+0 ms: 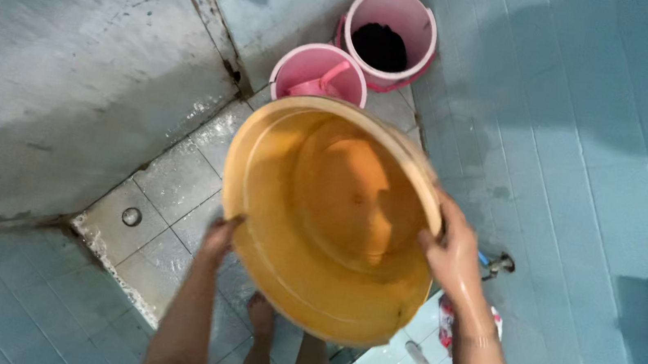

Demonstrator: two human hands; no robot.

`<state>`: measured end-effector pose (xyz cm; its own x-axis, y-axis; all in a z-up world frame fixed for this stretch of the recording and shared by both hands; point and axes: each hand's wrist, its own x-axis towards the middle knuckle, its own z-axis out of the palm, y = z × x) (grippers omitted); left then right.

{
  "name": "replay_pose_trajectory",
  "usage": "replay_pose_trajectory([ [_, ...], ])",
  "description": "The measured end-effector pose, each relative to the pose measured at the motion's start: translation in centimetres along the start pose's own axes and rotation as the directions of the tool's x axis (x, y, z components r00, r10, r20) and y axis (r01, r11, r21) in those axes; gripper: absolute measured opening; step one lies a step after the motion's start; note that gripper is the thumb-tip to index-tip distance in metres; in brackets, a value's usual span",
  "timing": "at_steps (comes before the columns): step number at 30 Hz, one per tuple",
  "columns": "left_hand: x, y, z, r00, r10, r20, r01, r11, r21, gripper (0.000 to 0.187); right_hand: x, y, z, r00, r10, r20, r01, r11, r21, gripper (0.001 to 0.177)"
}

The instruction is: The person fills a bucket with water from a hose, wipes the inside of the bucket by hand, and then uses a brush to scrub the tiled floor and around the toilet.

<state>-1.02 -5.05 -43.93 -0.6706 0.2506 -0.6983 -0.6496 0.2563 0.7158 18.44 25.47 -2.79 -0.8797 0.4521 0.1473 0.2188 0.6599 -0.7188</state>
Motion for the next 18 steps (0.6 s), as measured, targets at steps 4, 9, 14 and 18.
replay_pose_trajectory([
  [4, -1.6, 0.2, -6.7, 0.937, -0.172, 0.305, 0.149, 0.984, 0.1, 0.057, -0.5, 13.5, 5.8, 0.945, 0.322, -0.065, -0.328, 0.931, -0.158, 0.055],
  [9, -0.1, -4.3, -7.2, 0.95, -0.251, 0.185, 0.178, 0.924, 0.338, 0.054, -4.1, 29.7, 13.7, 0.917, 0.397, -0.035, -0.395, 0.894, -0.212, 0.06],
  [14, 1.5, -9.1, -1.1, 0.977, -0.191, 0.096, 0.168, 0.963, 0.209, 0.051, -4.6, 39.5, 14.6, 0.536, 0.822, 0.19, -0.835, 0.484, 0.262, 0.069],
  [18, 3.0, -10.6, 3.2, 0.992, -0.023, -0.124, 0.081, 0.869, 0.488, 0.054, -2.8, 43.0, 13.4, 0.379, 0.898, 0.223, -0.877, 0.271, 0.398, 0.066],
])
